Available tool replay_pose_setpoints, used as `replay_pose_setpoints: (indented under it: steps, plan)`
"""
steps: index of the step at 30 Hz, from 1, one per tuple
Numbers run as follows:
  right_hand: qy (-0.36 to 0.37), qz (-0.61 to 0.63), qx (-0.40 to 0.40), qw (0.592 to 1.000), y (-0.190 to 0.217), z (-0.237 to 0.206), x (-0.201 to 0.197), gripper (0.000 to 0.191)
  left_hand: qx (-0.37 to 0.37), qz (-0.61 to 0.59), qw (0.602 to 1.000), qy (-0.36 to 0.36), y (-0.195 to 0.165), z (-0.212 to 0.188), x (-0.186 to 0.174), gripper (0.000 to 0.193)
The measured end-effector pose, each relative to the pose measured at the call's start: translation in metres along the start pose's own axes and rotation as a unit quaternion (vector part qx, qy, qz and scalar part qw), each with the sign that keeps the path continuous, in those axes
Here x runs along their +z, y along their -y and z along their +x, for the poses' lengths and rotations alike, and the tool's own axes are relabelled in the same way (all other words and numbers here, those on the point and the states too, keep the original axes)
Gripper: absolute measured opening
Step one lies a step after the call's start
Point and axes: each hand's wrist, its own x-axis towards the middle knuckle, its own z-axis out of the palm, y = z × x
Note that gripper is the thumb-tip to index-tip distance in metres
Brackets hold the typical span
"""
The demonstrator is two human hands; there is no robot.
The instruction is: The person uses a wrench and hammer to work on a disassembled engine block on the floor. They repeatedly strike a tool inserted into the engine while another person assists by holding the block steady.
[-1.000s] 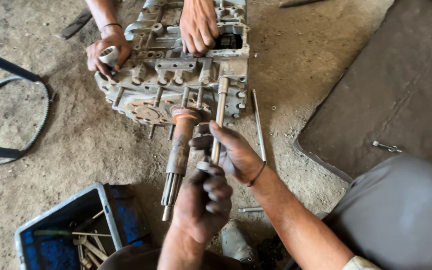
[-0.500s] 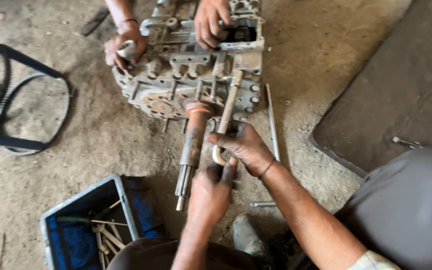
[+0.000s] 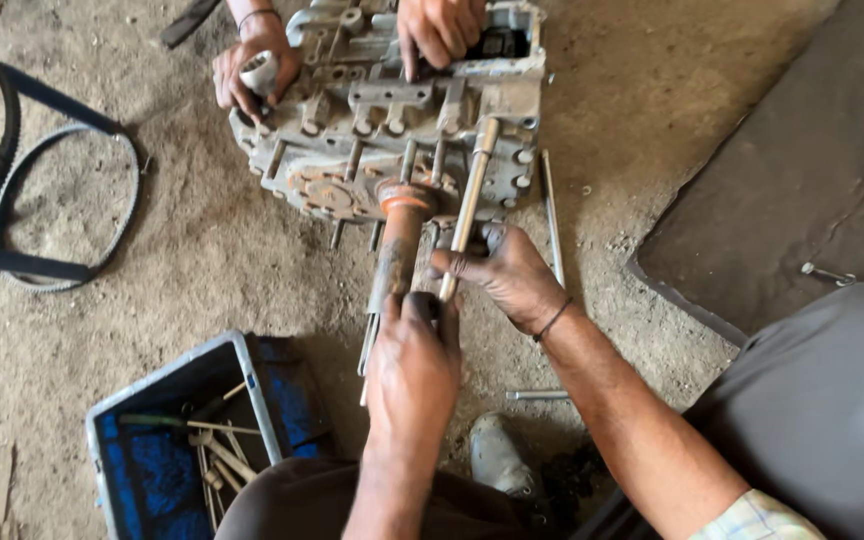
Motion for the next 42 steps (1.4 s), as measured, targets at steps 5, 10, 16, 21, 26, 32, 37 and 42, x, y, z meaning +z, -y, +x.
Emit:
replay_pose_setpoints:
  steps: [5, 10, 16, 21, 26, 32, 37, 42]
  plan:
    - [0.076, 0.318, 0.086, 0.941, 0.007, 0.004, -0.002, 0.049, -0.27, -0.454, 0.837, 0.145, -0.007, 0.003, -0.007, 0.031]
    - [0.02, 0.185, 0.033, 0.982, -0.012, 0.008, -0.013, 0.053, -0.201, -0.564, 0.792, 0.115, -0.018, -0.007, -0.029, 0.031]
    - [-0.062, 0.056, 0.064, 0.994, -0.032, 0.013, -0.023, 0.049, 0.021, -0.129, 0.987, 0.092, -0.012, 0.0, 0.007, 0.031]
    - [0.066, 0.18, 0.044, 0.98, -0.002, 0.008, -0.022, 0.043, -0.187, -0.274, 0.926, 0.178, -0.03, -0.001, 0.021, 0.043]
    - [0.054, 0.301, 0.073, 0.949, 0.008, 0.002, -0.024, 0.043, -0.163, -0.533, 0.83, 0.03, -0.047, -0.008, -0.019, 0.049]
    - [-0.102, 0.053, 0.052, 0.992, -0.019, 0.011, -0.022, 0.035, 0.117, -0.108, 0.987, -0.031, -0.036, -0.007, -0.006, 0.059]
    - [-0.035, 0.031, 0.03, 0.998, 0.0, 0.009, -0.022, 0.034, -0.081, -0.109, 0.985, 0.109, -0.026, 0.0, 0.028, 0.046]
    - [0.064, 0.266, 0.069, 0.959, 0.017, 0.0, -0.021, 0.034, -0.332, -0.548, 0.735, 0.22, -0.037, -0.005, 0.002, 0.075]
